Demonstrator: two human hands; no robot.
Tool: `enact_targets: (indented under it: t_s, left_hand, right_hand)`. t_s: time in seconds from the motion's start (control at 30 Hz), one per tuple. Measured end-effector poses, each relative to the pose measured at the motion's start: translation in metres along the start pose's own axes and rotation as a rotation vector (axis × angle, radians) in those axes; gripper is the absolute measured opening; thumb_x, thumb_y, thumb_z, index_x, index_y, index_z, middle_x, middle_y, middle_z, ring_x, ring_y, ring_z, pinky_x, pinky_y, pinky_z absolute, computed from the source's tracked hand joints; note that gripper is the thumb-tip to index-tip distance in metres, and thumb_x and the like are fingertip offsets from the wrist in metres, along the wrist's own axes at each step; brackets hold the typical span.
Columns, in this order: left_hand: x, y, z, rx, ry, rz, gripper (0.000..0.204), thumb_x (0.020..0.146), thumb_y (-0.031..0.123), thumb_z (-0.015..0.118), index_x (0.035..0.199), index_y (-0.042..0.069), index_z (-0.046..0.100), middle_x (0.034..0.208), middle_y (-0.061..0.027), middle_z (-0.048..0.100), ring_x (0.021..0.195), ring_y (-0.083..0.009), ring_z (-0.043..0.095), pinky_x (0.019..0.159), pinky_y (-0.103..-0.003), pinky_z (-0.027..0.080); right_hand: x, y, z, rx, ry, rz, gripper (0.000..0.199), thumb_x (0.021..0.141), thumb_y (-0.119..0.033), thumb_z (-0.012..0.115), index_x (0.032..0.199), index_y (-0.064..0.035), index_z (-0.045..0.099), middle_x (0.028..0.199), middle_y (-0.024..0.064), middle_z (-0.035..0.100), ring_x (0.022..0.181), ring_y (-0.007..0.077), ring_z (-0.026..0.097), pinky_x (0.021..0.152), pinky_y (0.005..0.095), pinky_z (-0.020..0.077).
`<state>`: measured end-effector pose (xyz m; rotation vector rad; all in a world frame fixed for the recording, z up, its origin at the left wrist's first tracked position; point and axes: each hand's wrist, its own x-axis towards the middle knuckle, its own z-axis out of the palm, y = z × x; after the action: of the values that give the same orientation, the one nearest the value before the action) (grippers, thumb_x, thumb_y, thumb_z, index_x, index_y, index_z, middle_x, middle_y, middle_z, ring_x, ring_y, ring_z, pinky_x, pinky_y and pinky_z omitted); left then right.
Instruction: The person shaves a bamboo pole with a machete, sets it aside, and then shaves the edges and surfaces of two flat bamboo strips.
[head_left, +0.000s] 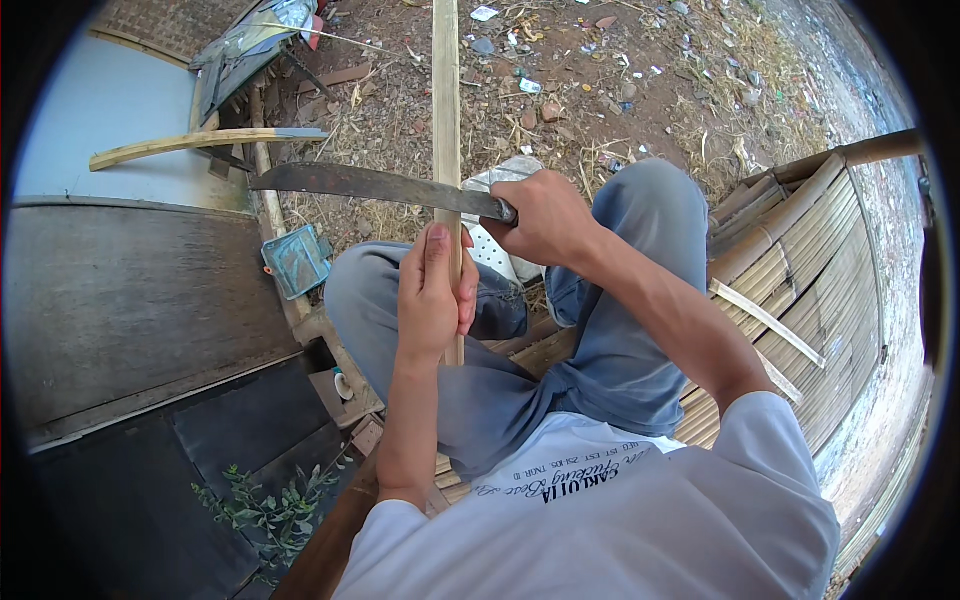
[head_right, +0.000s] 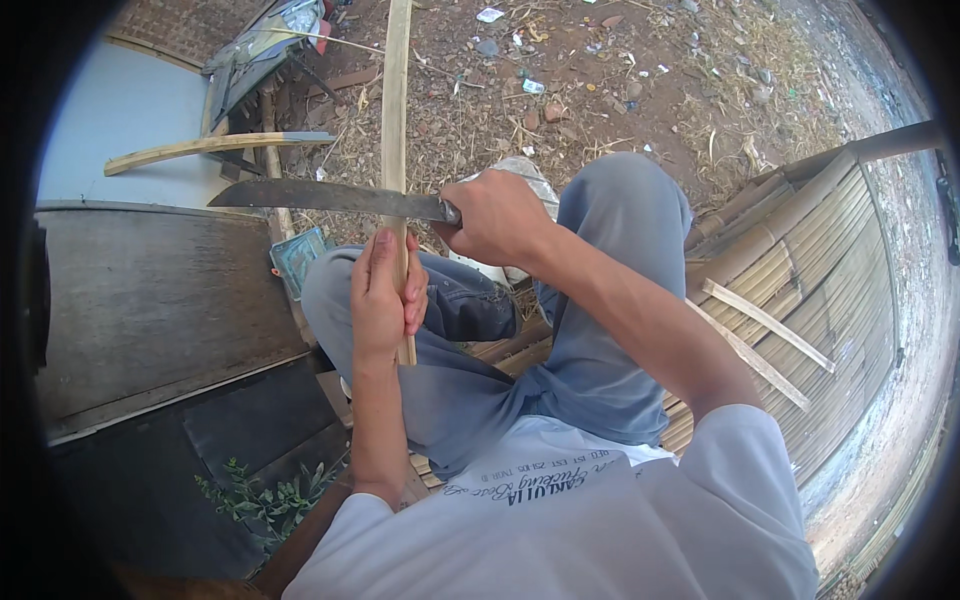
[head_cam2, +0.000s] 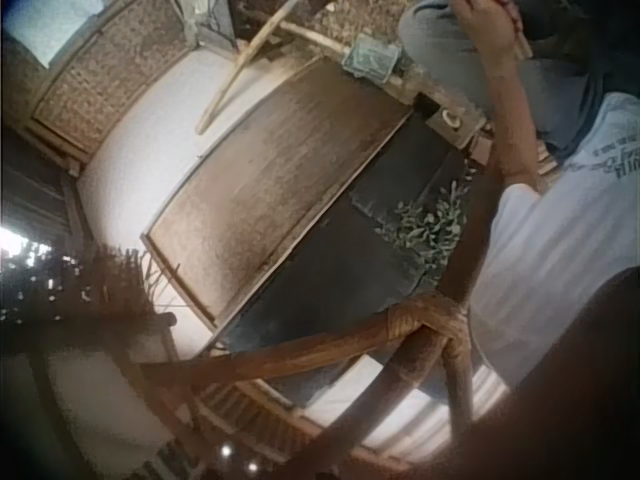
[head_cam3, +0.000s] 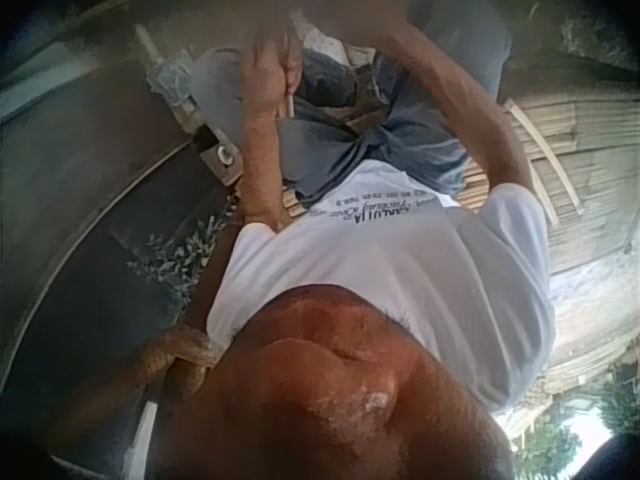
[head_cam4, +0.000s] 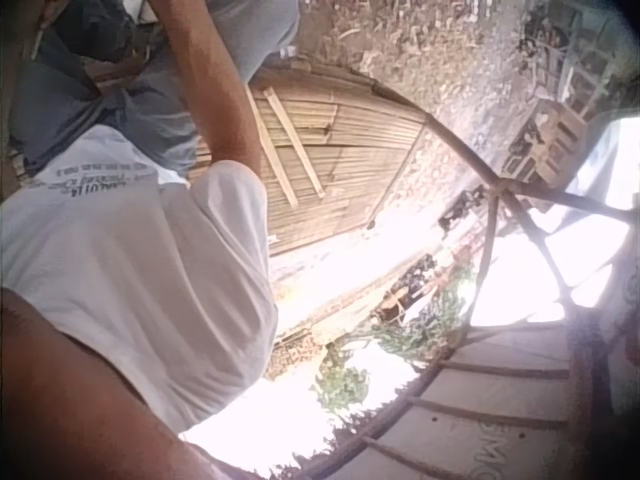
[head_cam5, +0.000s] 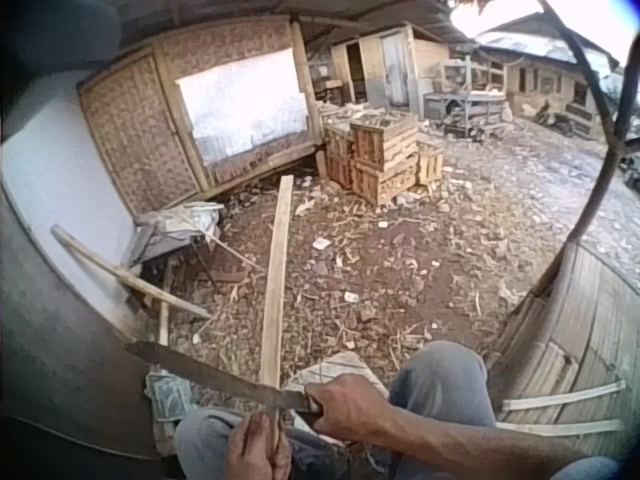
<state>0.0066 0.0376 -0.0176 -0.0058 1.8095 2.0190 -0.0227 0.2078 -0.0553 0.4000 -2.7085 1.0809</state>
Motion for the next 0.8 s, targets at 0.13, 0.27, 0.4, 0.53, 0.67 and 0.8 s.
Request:
enact_targets:
  t_s: [0.13,0.27,0.4,0.53,0.67,0.8]
  left_hand:
    - [-0.010,0.004,0.005,0.053,0.036,-0.001,0.040,0.103,0.039,0.030,0.091,0.004,0.047,0.053,0.0001,0.040,0.033,-0.0056,0.034,0.029,-0.021,0.027]
    - [-0.033,0.003,0.006,0.119,0.121,-0.016,0.041,0.103,0.038,0.028,0.090,0.004,0.047,0.052,-0.0001,0.040,0.032,-0.0059,0.033,0.029,-0.022,0.028]
    - [-0.054,-0.001,0.007,0.120,0.132,-0.052,0.041,0.103,0.037,0.028,0.090,0.004,0.047,0.052,-0.0003,0.040,0.032,-0.0060,0.033,0.029,-0.021,0.028]
    - [-0.072,-0.005,0.005,0.103,0.175,-0.095,0.039,0.103,0.035,0.028,0.090,0.004,0.047,0.051,-0.0001,0.040,0.032,-0.0060,0.034,0.029,-0.021,0.029]
    - [-0.071,-0.014,-0.003,0.045,0.169,-0.088,0.038,0.103,0.034,0.028,0.090,0.004,0.047,0.050,0.0001,0.039,0.033,-0.0058,0.035,0.030,-0.021,0.029]
    - [-0.078,-0.010,-0.001,0.014,0.183,-0.114,0.038,0.103,0.033,0.028,0.090,0.003,0.047,0.050,0.0002,0.039,0.033,-0.0056,0.035,0.030,-0.021,0.029]
  right_hand:
    - [-0.001,-0.002,0.000,-0.053,-0.031,-0.014,0.019,0.071,-0.023,0.068,0.068,-0.0063,0.061,0.058,0.0150,0.059,0.057,0.0363,0.059,0.055,0.0457,0.0472]
    - [-0.004,0.000,0.009,-0.097,-0.104,-0.102,0.021,0.068,-0.026,0.067,0.070,-0.0061,0.061,0.061,0.0153,0.061,0.060,0.0359,0.062,0.057,0.0464,0.0483]
    - [0.008,0.010,0.006,-0.181,-0.096,-0.034,0.022,0.066,-0.026,0.068,0.073,-0.0060,0.061,0.061,0.0162,0.061,0.061,0.0358,0.062,0.057,0.0468,0.0488]
    - [0.011,0.007,0.011,-0.216,-0.156,-0.025,0.020,0.068,-0.025,0.067,0.072,-0.0056,0.062,0.061,0.0167,0.061,0.062,0.0369,0.063,0.059,0.0470,0.0496]
    - [0.008,0.007,0.021,-0.213,-0.127,-0.077,0.017,0.066,-0.021,0.069,0.070,-0.0076,0.060,0.057,0.0139,0.058,0.055,0.0357,0.059,0.055,0.0460,0.0476]
    - [0.002,-0.003,0.015,-0.064,-0.124,-0.053,0.017,0.067,-0.023,0.067,0.071,-0.0073,0.060,0.059,0.0152,0.059,0.059,0.0365,0.060,0.056,0.0468,0.0480]
